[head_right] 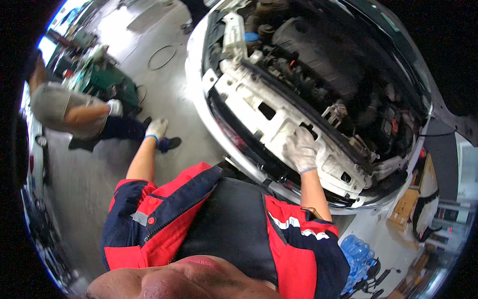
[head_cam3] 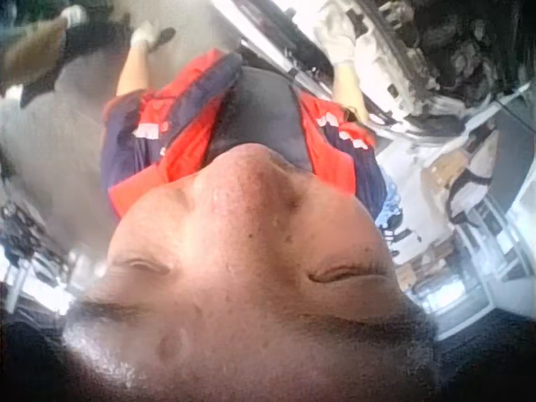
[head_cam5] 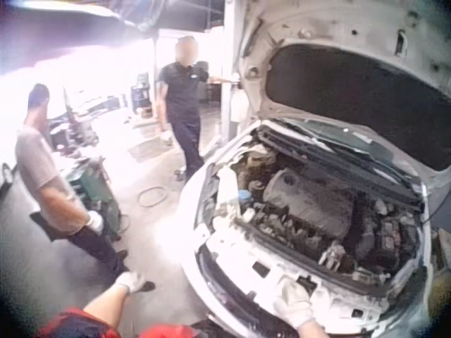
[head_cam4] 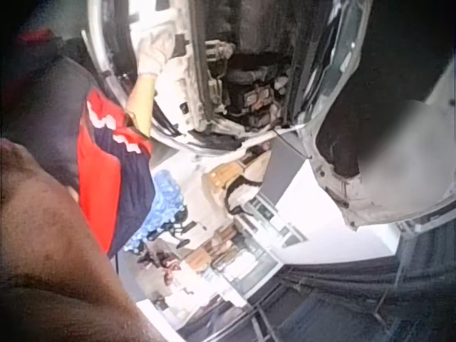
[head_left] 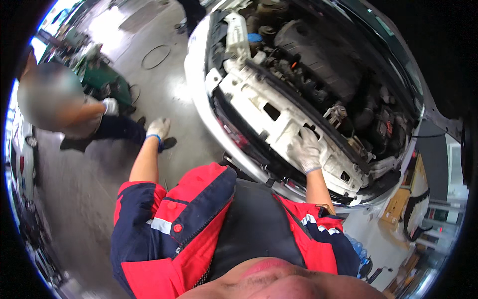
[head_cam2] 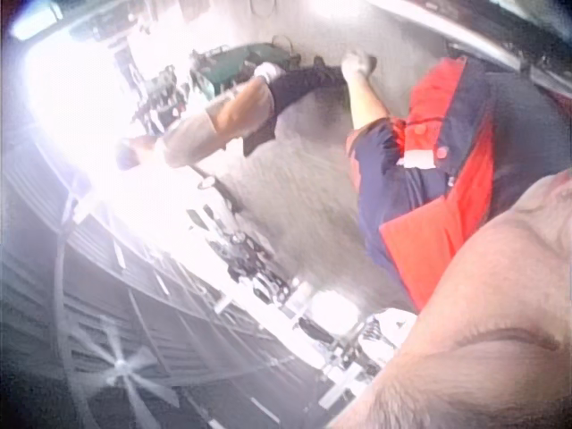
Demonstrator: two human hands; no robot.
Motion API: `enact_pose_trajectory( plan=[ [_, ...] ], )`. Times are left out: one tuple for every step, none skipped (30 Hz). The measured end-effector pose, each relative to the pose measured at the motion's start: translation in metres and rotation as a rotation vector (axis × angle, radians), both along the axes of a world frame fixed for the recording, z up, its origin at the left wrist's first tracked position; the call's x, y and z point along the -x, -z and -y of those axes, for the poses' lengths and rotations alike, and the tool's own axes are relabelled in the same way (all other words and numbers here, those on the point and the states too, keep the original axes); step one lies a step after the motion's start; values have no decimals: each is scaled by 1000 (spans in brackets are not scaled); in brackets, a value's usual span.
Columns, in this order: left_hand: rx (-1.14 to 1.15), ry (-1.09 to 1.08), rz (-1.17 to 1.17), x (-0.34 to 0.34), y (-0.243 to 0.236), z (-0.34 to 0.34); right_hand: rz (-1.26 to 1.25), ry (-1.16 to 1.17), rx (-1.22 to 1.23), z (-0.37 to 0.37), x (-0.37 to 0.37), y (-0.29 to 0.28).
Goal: The person uses a ratchet to loosen bolts on the front of a white car's engine bay. They then remove a black rubber seal and a plastic cowl cover. After retrieving a new plastic cover from the floor, they install it over the engine components and secure it by hand.
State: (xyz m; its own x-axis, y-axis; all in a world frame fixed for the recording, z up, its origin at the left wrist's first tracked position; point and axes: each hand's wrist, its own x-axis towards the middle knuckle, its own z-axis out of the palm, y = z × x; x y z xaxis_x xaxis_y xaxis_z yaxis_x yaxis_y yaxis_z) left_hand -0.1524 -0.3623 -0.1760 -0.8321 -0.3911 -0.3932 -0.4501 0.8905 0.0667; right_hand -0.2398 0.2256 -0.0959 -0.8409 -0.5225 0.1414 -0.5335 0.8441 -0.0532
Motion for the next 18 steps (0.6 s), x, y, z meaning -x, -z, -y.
enact_pose_trajectory(
  plan=[
    [100,142,220,-53,26,1,227,151,413,20,-4,10],
    [-67,-182,176,-113,52,-2,133,149,190,32,-13,18],
    [-82,-109,234,-182,75,-6,90,156,-6,44,-19,26],
    [-105,-131,382,-248,95,-7,116,203,17,49,-24,33],
    [-142,-8,647,-311,115,-9,77,240,24,53,-28,39],
    [-290,17,643,-387,119,-4,52,228,72,54,-31,45],
    [-468,43,609,-456,121,3,10,245,105,54,-33,48],
    [-360,55,734,-490,134,9,-28,230,101,54,-33,52],
    [-308,57,800,-518,138,16,-25,226,82,53,-33,52],
    [-280,65,824,-537,142,22,31,240,49,53,-32,53],
    [-272,61,810,-542,143,28,-4,227,68,53,-31,52],
    [-277,39,784,-535,143,34,17,260,29,54,-30,50],
    [-309,-9,756,-514,144,40,-8,270,-1,57,-30,49],
    [-394,-141,680,-491,141,46,-86,264,-3,60,-30,46],
    [-480,-273,617,-465,135,52,-34,290,-53,65,-33,44],
    [-571,-381,560,-435,127,57,-67,318,-144,71,-36,41],
    [-507,-399,514,-403,118,71,-90,400,-236,78,-40,40],
    [-443,-411,481,-374,105,83,-136,513,-240,88,-47,40]
  ],
)
